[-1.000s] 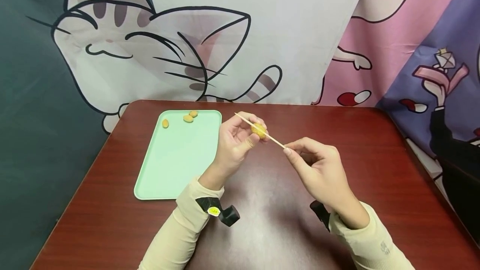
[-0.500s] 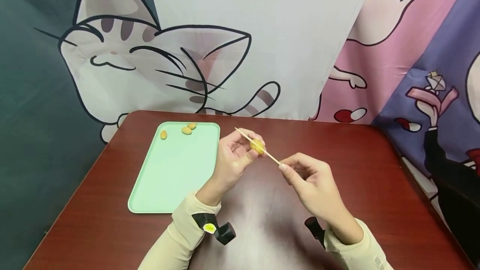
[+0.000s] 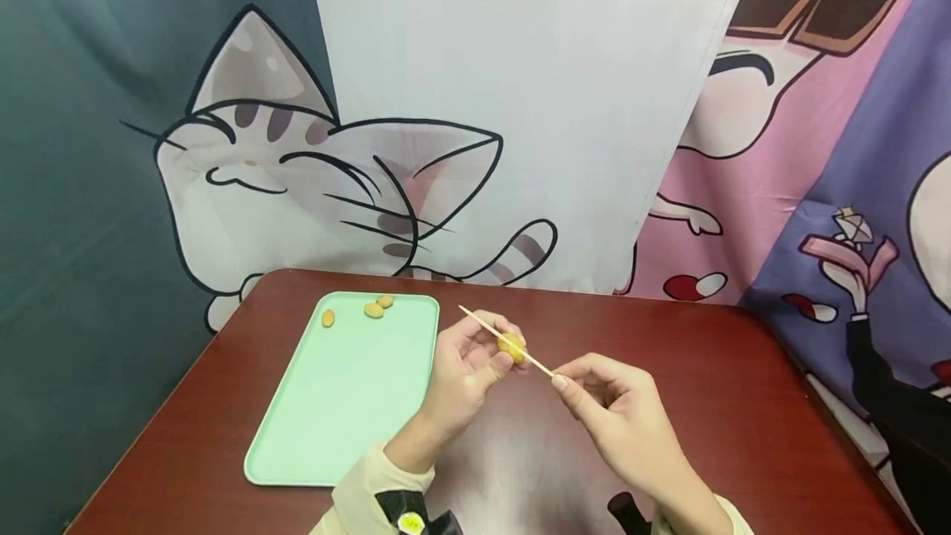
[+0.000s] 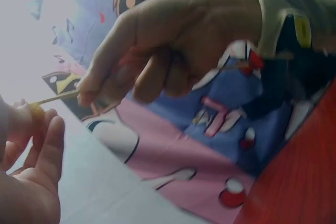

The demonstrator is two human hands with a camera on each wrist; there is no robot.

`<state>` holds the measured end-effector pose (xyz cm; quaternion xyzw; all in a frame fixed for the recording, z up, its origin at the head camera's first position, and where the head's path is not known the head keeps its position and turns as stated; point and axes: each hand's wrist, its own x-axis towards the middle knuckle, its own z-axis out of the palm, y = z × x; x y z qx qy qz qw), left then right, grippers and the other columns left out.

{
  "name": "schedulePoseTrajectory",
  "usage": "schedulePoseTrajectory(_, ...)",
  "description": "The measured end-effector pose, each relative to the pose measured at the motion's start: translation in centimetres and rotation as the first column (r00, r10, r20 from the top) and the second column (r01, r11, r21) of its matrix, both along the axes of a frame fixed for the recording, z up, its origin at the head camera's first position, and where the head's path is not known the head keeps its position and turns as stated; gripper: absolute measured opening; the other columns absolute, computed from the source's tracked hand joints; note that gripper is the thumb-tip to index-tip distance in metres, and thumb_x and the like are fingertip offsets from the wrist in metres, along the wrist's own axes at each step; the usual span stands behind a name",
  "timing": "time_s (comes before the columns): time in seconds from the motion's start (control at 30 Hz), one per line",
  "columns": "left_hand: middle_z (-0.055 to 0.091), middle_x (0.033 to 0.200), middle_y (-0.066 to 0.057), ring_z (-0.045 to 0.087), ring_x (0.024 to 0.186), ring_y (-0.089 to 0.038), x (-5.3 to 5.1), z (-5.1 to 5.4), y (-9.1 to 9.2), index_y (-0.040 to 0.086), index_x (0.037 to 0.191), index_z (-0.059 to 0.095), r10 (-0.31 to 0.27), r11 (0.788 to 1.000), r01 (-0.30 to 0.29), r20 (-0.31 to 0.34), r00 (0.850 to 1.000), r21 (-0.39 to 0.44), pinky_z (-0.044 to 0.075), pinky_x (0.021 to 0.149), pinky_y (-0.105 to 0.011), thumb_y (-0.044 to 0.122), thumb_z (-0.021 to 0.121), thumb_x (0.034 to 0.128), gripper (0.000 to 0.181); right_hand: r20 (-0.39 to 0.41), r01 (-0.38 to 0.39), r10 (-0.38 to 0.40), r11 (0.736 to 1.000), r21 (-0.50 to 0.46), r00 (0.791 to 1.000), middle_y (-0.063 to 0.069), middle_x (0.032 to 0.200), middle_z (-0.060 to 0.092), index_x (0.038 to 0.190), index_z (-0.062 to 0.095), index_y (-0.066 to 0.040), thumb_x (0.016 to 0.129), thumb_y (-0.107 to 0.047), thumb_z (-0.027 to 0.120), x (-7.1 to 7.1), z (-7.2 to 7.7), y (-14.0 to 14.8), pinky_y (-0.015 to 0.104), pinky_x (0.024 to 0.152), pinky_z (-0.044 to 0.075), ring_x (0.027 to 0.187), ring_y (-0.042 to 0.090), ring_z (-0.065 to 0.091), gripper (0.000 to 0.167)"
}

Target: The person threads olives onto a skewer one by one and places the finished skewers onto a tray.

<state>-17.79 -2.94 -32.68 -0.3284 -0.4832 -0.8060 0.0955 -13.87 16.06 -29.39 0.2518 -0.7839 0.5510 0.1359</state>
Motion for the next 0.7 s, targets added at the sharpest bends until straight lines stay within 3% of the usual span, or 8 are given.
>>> schedulePoseTrajectory(0.1,0.063,0.093,-0.002,0.066,0.079,-0.011,-0.1,-0.3,-1.1,-0.025,0.101,0.043,0.065,0.998,-0.065,-0.009,0.998,-0.012,0.060,0.072,-0.023,0.018,0.075,0.0899,0.055,0.065,0.020,-0.016,0.998,-0.064,0.998,-0.003,0.062,0.055,0.090,0.071,-0.006,0.091,0.003,0.068,0.4,0.2,0.6,0.026,0.035,0.035,0.048,0.006,0.043,0.011)
schedulePoseTrajectory(0.2,0.064,0.094,-0.005,0.068,0.079,-0.013,-0.2,-0.5,-2.3,-0.015,0.101,0.053,0.119,0.993,-0.120,0.049,0.992,0.017,0.061,0.072,-0.025,0.014,0.075,0.0891,0.038,0.120,0.042,-0.017,0.978,-0.206,0.993,-0.002,0.062,0.055,0.090,0.070,-0.001,0.092,0.005,0.065,0.7,0.8,1.9,0.030,0.034,0.028,0.047,0.009,0.041,0.009)
schedulePoseTrajectory(0.3,0.064,0.102,-0.009,0.070,0.086,-0.017,-0.3,0.1,-3.7,-0.001,0.105,0.059,0.071,0.994,-0.080,0.126,0.990,0.069,0.061,0.076,-0.025,0.006,0.074,0.0887,0.023,0.136,0.035,0.004,0.960,-0.279,0.991,-0.001,0.062,0.054,0.089,0.068,0.000,0.093,0.008,0.063,0.7,1.5,2.9,0.033,0.035,0.023,0.046,0.011,0.038,0.010)
schedulePoseTrajectory(0.47,0.060,0.112,-0.010,0.069,0.099,-0.023,0.0,1.2,-4.1,0.009,0.103,0.058,-0.053,0.995,0.034,0.201,0.978,0.093,0.059,0.081,-0.024,-0.007,0.067,0.0884,0.024,0.074,0.090,-0.084,0.993,-0.075,0.994,-0.001,0.066,0.061,0.090,0.071,-0.003,0.088,0.010,0.067,0.9,0.9,3.2,0.027,0.042,0.038,0.054,0.010,0.050,0.015)
schedulePoseTrajectory(0.57,0.060,0.109,-0.008,0.070,0.095,-0.020,0.1,1.5,-4.0,0.009,0.104,0.055,-0.086,0.991,0.058,0.234,0.968,0.123,0.059,0.078,-0.021,0.006,0.078,0.0858,0.029,0.007,0.114,-0.114,0.993,0.002,0.993,-0.003,0.066,0.062,0.090,0.072,-0.007,0.085,0.013,0.068,1.0,0.4,3.2,0.027,0.040,0.037,0.049,0.008,0.047,0.021)
schedulePoseTrajectory(0.7,0.065,0.099,-0.004,0.070,0.081,-0.012,0.3,1.2,-3.7,0.013,0.108,0.059,-0.108,0.982,0.063,0.250,0.962,0.180,0.059,0.069,-0.019,0.025,0.082,0.0786,0.039,-0.053,0.076,-0.072,0.994,0.074,0.996,-0.007,0.061,0.056,0.090,0.072,-0.012,0.084,0.014,0.069,1.3,0.2,3.4,0.026,0.034,0.029,0.043,0.005,0.038,0.027)
